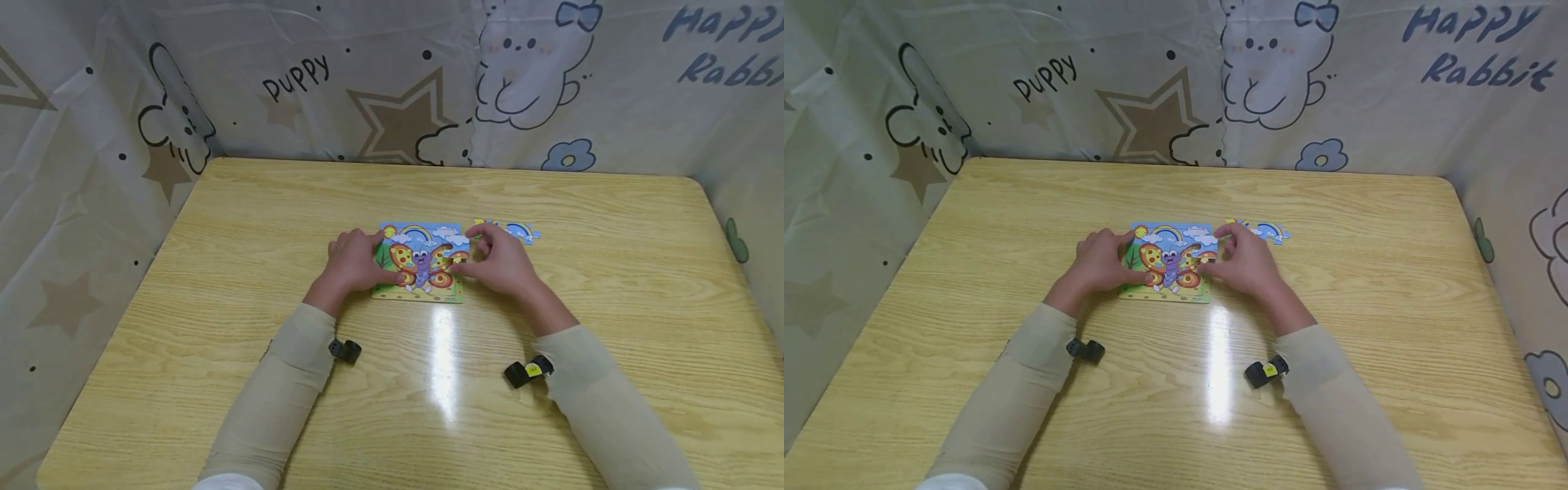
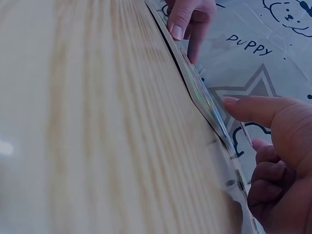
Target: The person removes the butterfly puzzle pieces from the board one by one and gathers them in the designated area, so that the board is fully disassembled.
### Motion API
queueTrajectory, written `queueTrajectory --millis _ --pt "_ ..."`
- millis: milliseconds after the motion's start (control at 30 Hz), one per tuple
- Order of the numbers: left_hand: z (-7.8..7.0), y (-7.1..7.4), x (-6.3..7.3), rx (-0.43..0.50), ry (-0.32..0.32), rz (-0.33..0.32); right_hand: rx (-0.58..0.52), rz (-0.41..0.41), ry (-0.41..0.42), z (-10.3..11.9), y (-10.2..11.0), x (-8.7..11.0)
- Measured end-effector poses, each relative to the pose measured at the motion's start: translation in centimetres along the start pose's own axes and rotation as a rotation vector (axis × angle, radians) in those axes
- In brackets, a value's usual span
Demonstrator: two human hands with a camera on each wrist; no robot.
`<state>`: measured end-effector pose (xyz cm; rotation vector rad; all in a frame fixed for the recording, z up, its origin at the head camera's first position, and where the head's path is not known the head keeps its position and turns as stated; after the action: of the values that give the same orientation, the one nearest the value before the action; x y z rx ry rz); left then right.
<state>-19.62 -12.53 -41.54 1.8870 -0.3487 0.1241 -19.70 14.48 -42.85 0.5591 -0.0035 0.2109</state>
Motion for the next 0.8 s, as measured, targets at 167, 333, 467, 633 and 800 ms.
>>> queueTrajectory --millis 167,333,467,633,800 --pt "0.0 0.1 0.0 0.004 0.002 -0.002 -0.004 -0.030 0.002 -0.3 0.7 0.5" --pt "-0.1 0.2 0.1 0.012 0.005 0.001 0.000 -0.045 0.002 -0.7 1.4 0.9" --pt "-0.2 0.2 0.2 0.012 0.004 0.000 0.016 -0.062 0.005 -1.1 2.2 1.3" --pt "-0.2 0.2 0.2 0.009 0.008 0.006 0.021 -0.083 -0.018 -1.6 3.1 1.7" --pt "-0.3 0.2 0.2 0.012 0.009 0.005 0.033 -0.092 -0.032 -2.1 4.2 2.3"
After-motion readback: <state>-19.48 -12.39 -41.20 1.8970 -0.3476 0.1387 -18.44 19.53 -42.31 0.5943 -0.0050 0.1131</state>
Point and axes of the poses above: each hand's wrist, its own x-axis away from the middle knuckle, its own y-axis out of the back of the hand, z = x × y, the point moved 2 cm from there along -x, towards the middle knuckle, and after that the axes turned 5 degrees about -x, right-handed, at the moved point
